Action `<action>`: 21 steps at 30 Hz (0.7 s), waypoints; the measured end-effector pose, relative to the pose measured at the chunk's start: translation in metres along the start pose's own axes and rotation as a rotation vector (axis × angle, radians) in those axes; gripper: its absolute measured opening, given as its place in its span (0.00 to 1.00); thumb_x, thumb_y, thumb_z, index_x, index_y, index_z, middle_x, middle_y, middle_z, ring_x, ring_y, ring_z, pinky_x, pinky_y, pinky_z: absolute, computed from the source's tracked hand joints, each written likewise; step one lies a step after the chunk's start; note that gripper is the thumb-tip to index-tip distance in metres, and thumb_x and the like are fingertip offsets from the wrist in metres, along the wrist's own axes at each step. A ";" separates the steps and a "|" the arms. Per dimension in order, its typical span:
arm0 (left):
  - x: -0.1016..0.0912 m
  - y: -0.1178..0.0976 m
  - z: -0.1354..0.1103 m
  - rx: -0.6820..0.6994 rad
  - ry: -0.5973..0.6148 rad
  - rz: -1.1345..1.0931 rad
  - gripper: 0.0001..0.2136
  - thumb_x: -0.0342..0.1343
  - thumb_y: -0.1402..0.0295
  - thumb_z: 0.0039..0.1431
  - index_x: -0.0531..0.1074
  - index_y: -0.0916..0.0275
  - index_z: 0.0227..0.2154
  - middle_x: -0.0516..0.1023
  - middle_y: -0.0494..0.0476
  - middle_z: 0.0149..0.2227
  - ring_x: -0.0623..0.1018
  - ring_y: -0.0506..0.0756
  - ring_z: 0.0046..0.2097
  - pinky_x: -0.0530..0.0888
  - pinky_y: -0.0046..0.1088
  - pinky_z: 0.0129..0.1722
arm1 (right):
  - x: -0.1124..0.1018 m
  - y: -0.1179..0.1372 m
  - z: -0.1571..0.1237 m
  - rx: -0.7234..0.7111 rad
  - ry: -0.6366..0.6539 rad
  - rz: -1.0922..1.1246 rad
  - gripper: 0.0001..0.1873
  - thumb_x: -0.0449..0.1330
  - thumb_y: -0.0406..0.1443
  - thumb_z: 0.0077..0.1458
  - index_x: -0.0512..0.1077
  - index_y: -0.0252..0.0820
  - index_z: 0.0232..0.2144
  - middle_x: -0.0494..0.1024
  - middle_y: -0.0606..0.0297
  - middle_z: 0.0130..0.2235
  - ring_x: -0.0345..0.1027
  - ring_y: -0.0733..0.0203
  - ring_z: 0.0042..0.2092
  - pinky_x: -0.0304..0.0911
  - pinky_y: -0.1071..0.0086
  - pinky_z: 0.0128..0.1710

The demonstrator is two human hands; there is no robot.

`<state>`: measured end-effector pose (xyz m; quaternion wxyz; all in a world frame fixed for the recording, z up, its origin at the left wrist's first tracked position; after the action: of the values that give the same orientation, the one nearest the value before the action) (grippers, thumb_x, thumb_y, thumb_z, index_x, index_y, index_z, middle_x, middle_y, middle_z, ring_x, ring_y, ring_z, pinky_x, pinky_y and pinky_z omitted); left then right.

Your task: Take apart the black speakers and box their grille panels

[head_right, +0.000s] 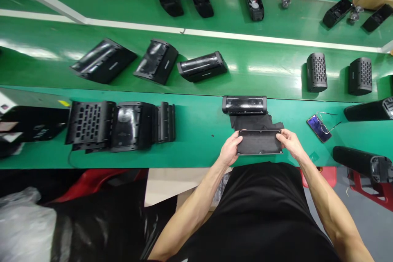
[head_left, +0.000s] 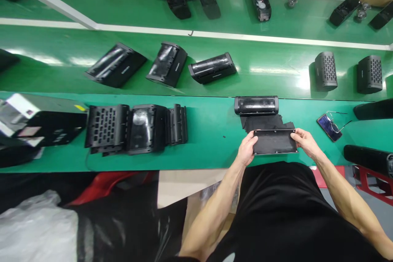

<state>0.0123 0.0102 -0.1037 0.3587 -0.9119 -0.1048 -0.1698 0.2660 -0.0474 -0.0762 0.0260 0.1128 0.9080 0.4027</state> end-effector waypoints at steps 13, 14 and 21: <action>-0.008 -0.010 0.003 0.053 0.003 -0.004 0.25 0.76 0.52 0.48 0.83 0.64 0.45 0.86 0.62 0.41 0.84 0.62 0.42 0.80 0.36 0.42 | 0.006 0.005 -0.006 0.039 0.095 0.105 0.31 0.81 0.55 0.40 0.74 0.46 0.38 0.74 0.69 0.30 0.66 0.63 0.29 0.67 0.70 0.27; -0.008 -0.012 0.002 0.053 0.016 0.001 0.26 0.76 0.52 0.49 0.83 0.64 0.46 0.86 0.62 0.41 0.84 0.61 0.41 0.80 0.35 0.41 | 0.008 0.006 -0.007 0.035 0.112 0.103 0.31 0.81 0.54 0.41 0.74 0.46 0.39 0.75 0.69 0.31 0.67 0.63 0.29 0.67 0.70 0.27; -0.005 -0.027 -0.002 0.077 0.143 0.042 0.28 0.74 0.51 0.52 0.82 0.63 0.51 0.86 0.59 0.40 0.82 0.57 0.37 0.79 0.31 0.39 | 0.015 0.016 -0.010 -0.012 0.169 0.117 0.31 0.80 0.53 0.45 0.74 0.46 0.43 0.79 0.67 0.33 0.69 0.63 0.28 0.67 0.68 0.28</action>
<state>-0.0010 0.0278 -0.0879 0.4035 -0.8850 -0.0664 -0.2227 0.2527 -0.0409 -0.0574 -0.0738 0.1312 0.8963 0.4172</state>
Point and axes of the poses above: each hand's wrist, its own z-axis towards the middle knuckle, its own x-axis out of the palm, y = z × x, the point moved 7 cm from there along z, towards the middle knuckle
